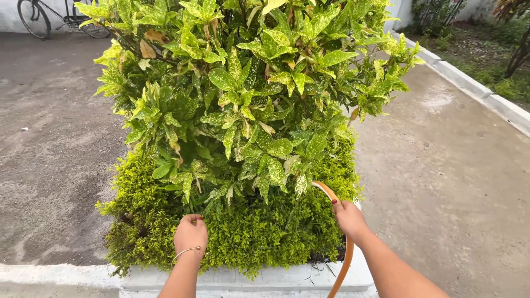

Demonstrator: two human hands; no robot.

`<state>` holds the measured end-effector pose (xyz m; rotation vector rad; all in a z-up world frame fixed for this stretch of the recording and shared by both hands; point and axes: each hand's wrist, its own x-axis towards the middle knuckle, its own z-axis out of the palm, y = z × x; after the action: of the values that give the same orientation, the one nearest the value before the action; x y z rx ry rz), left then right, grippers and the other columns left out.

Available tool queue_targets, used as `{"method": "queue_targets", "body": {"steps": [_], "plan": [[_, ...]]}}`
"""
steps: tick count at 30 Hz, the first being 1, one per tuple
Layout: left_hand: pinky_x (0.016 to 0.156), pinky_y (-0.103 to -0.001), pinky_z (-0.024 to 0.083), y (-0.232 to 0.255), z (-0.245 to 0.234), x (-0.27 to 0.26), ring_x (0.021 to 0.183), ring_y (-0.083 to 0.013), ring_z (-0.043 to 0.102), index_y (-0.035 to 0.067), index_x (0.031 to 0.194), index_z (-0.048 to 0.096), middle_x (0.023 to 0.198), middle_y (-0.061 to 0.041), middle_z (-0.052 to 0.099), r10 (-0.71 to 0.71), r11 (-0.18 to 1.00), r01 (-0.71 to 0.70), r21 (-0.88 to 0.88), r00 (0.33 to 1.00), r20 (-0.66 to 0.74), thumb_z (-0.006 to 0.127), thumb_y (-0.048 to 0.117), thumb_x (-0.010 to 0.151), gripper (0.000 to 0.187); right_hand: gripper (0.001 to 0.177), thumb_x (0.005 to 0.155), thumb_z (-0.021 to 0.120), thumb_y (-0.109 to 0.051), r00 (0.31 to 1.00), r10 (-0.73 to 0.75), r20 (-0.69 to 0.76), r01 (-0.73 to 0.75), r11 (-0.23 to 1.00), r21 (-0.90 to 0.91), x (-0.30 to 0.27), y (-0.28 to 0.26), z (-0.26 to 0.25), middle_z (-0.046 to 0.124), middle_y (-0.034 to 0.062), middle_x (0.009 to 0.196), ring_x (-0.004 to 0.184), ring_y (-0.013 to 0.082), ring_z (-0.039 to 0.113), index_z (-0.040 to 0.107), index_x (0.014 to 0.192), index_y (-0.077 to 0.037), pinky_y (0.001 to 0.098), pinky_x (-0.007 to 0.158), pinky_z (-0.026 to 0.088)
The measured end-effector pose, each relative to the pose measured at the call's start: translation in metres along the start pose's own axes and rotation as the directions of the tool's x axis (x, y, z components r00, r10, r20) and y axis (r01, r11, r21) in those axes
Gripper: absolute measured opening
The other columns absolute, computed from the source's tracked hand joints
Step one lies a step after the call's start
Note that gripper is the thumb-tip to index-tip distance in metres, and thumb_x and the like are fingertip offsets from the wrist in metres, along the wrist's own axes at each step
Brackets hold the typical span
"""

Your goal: Watering a large decorative plant and ground cover using a hose in a garden area.

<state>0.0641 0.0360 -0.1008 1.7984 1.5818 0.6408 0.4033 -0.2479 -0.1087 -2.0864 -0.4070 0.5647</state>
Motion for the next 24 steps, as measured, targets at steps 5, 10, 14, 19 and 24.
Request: {"method": "queue_targets", "body": {"steps": [5,10,14,19,24], "plan": [[0.093,-0.042,0.054,0.011,-0.012,-0.006,0.101,-0.0313,0.073,0.013,0.116,0.072,0.11,-0.013,0.077,0.012,1.0,-0.012,0.009,1.0,0.011,0.062,0.027,0.094,0.028,0.039,0.103,0.048,-0.038,0.997,-0.08,0.016,0.081,0.994,-0.072,0.002,-0.035,0.03,0.064,0.0076,0.069,0.061,0.0208,0.059,0.067,0.093,-0.005,0.0377,0.06,0.047],[0.094,-0.042,0.054,0.002,-0.025,-0.004,0.103,-0.032,0.073,0.013,0.115,0.073,0.11,-0.013,0.078,0.009,0.999,-0.009,0.046,1.0,-0.007,0.062,0.026,0.094,0.028,0.033,0.102,0.049,-0.033,0.975,-0.169,0.141,0.165,0.985,0.04,0.007,-0.053,0.078,0.063,0.0051,0.072,0.065,0.0188,0.059,0.067,0.094,-0.005,0.0379,0.062,0.048],[0.094,-0.042,0.054,-0.015,-0.038,0.001,0.104,-0.032,0.073,0.014,0.115,0.074,0.111,-0.013,0.078,-0.03,0.999,0.031,0.038,0.999,-0.027,0.062,0.025,0.093,0.028,0.037,0.105,0.05,-0.036,0.941,-0.257,0.22,0.272,0.962,-0.038,-0.023,-0.097,0.1,0.064,0.0045,0.074,0.067,0.0166,0.06,0.066,0.095,-0.004,0.0346,0.067,0.049],[0.094,-0.042,0.054,-0.027,-0.064,0.008,0.103,-0.0314,0.073,0.015,0.117,0.073,0.11,-0.012,0.078,-0.071,0.995,0.073,0.071,0.997,-0.032,0.063,0.028,0.094,0.028,0.028,0.104,0.049,-0.032,0.934,-0.255,0.249,0.261,0.965,0.009,-0.047,-0.141,0.119,0.064,0.0033,0.078,0.068,0.0157,0.057,0.065,0.103,-0.009,0.0344,0.066,0.048],[0.095,-0.043,0.053,-0.035,-0.07,0.028,0.104,-0.0311,0.072,0.015,0.117,0.073,0.113,-0.011,0.077,-0.081,0.996,0.083,0.034,0.995,-0.054,0.063,0.028,0.094,0.028,0.026,0.104,0.049,-0.028,0.939,-0.317,0.134,0.312,0.948,0.058,-0.047,-0.155,0.127,0.065,0.002,0.078,0.067,0.0135,0.059,0.065,0.102,-0.008,0.0323,0.065,0.049]]}}
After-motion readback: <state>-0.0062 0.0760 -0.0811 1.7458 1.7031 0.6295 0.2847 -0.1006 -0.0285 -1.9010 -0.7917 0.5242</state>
